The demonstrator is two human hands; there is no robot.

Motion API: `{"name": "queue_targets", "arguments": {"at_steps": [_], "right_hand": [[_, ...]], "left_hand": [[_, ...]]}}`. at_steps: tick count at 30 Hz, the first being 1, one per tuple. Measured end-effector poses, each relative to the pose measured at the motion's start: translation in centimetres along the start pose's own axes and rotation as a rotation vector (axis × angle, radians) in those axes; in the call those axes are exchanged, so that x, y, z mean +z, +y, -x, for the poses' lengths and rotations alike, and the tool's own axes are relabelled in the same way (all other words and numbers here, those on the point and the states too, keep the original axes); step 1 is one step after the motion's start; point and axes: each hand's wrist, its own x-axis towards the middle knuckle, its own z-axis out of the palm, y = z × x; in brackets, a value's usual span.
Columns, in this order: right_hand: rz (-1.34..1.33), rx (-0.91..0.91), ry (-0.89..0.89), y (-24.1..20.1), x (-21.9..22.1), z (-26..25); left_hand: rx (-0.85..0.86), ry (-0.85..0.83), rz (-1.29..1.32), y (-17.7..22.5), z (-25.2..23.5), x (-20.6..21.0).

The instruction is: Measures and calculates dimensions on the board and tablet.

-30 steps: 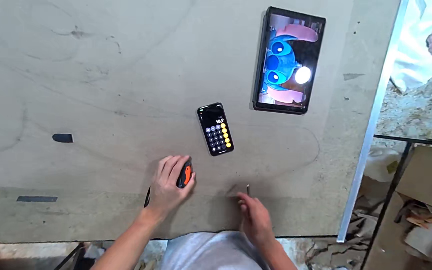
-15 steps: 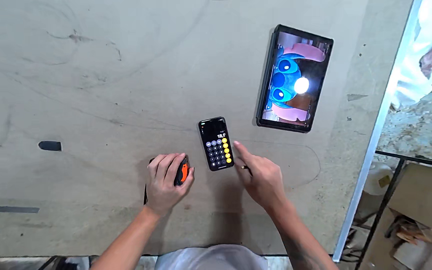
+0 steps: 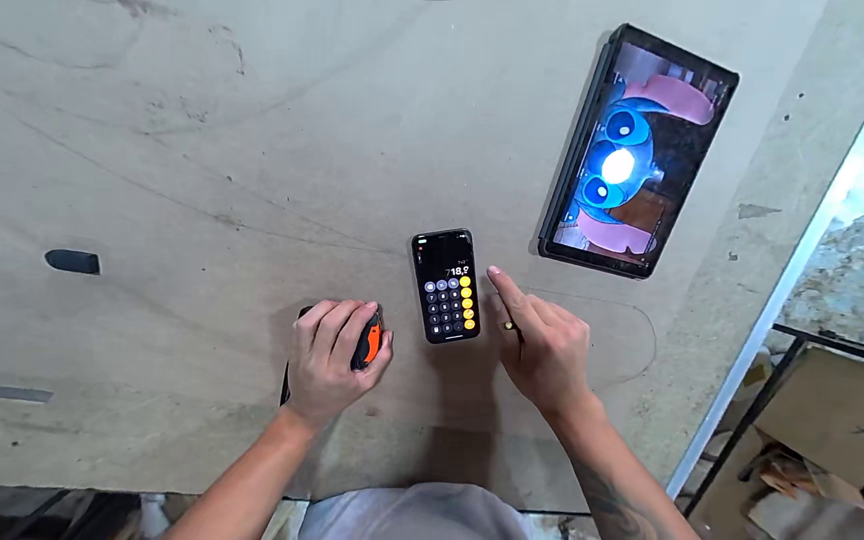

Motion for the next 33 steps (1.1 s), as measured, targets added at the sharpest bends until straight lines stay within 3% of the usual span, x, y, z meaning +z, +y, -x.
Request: {"name": "queue_targets", "arguments": {"at_steps": [6, 12, 19, 33], "right_hand": [[-0.013, -0.104, -0.197, -2.2, 1.9, 1.9], [0.115, -0.028, -0.346, -4.5, 2.5, 0.6], [0.037, -0.093, -0.151, -4.2, 2.1, 4.1], [0.056, -0.06, -0.114, -4.0, 2.1, 3.4]], "left_hand": [[0.005, 0.003, 0.0, 0.0, -0.1, 0.0], [0.005, -0.004, -0.009, 0.0, -0.2, -0.1], [0.007, 0.004, 0.001, -0.1, -0.1, -0.1], [0.003, -0.006, 0.004, -0.1, -0.3, -0.1]]}}
